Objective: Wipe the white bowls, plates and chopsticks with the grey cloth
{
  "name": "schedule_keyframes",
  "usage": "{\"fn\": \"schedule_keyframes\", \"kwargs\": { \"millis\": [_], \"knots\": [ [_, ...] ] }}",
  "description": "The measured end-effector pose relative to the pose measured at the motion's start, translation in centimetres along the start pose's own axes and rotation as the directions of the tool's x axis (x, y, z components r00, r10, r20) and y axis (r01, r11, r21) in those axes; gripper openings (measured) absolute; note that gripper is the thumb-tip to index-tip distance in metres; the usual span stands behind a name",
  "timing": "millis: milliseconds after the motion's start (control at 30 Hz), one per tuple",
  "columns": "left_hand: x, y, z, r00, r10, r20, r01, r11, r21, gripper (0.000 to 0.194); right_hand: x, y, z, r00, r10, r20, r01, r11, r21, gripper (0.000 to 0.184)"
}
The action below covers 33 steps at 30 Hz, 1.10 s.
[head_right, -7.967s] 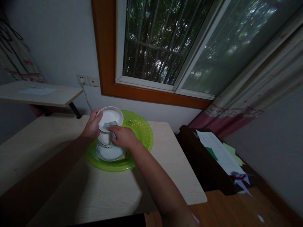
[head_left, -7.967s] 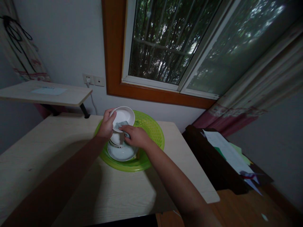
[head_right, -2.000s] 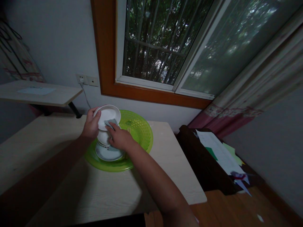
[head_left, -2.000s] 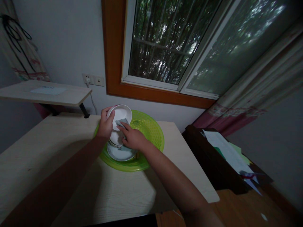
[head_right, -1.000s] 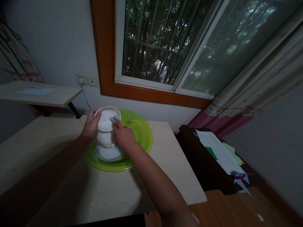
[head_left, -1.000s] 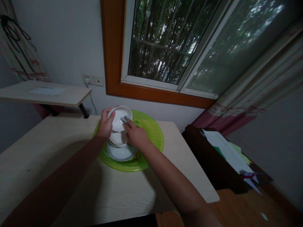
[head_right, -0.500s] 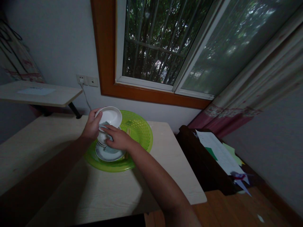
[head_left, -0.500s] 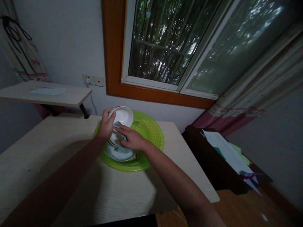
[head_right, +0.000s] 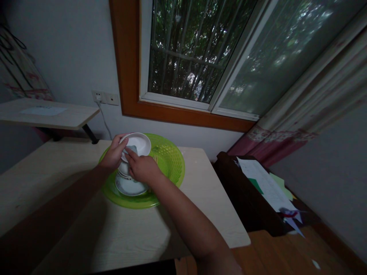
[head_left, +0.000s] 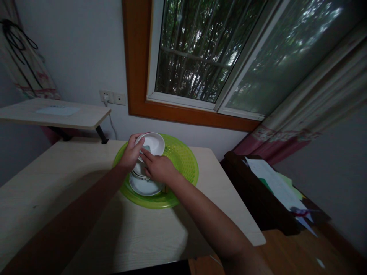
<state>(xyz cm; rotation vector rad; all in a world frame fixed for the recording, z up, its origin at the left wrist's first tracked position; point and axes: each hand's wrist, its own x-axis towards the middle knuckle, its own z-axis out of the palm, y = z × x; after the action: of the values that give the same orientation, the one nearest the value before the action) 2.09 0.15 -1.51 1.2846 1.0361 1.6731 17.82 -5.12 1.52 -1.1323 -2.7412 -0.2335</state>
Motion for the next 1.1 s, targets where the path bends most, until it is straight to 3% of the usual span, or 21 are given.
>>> {"fn": "schedule_keyframes", "kwargs": {
  "millis": [233, 400, 600, 767, 933, 1100],
  "knots": [
    [0.0, -0.4, 0.2, 0.998, -0.021, 0.058, 0.026, 0.997, -0.07, 0.035, 0.0, 0.9, -0.2, 0.977, 0.213, -0.001, -0.212, 0.972, -0.102, 0.073],
    [0.5, -0.8, 0.1, 0.998, -0.041, -0.046, 0.034, 0.988, -0.152, 0.036, -0.2, 1.4, 0.0, 0.939, 0.343, -0.001, -0.34, 0.932, -0.123, 0.065],
    [0.7, -0.8, -0.1, 0.993, 0.021, -0.12, -0.036, 0.991, -0.128, 0.035, -0.4, 1.3, 0.0, 0.96, 0.28, 0.014, -0.278, 0.957, -0.078, 0.06],
    [0.8, -1.0, -0.2, 0.984, 0.06, -0.17, -0.075, 0.994, -0.08, 0.035, -0.6, 1.3, 0.2, 0.992, 0.122, 0.034, -0.125, 0.989, 0.084, 0.062],
    [0.8, -1.1, -0.3, 0.984, 0.094, -0.151, -0.1, 0.994, -0.038, 0.037, -0.6, 1.7, 0.6, 1.0, -0.029, -0.001, 0.029, 0.962, 0.27, 0.064],
    [0.6, -0.8, -0.2, 0.982, 0.098, -0.161, -0.106, 0.993, -0.044, 0.037, -0.6, 2.0, 0.6, 1.0, -0.014, 0.003, 0.013, 0.965, 0.262, 0.065]
  ]
}}
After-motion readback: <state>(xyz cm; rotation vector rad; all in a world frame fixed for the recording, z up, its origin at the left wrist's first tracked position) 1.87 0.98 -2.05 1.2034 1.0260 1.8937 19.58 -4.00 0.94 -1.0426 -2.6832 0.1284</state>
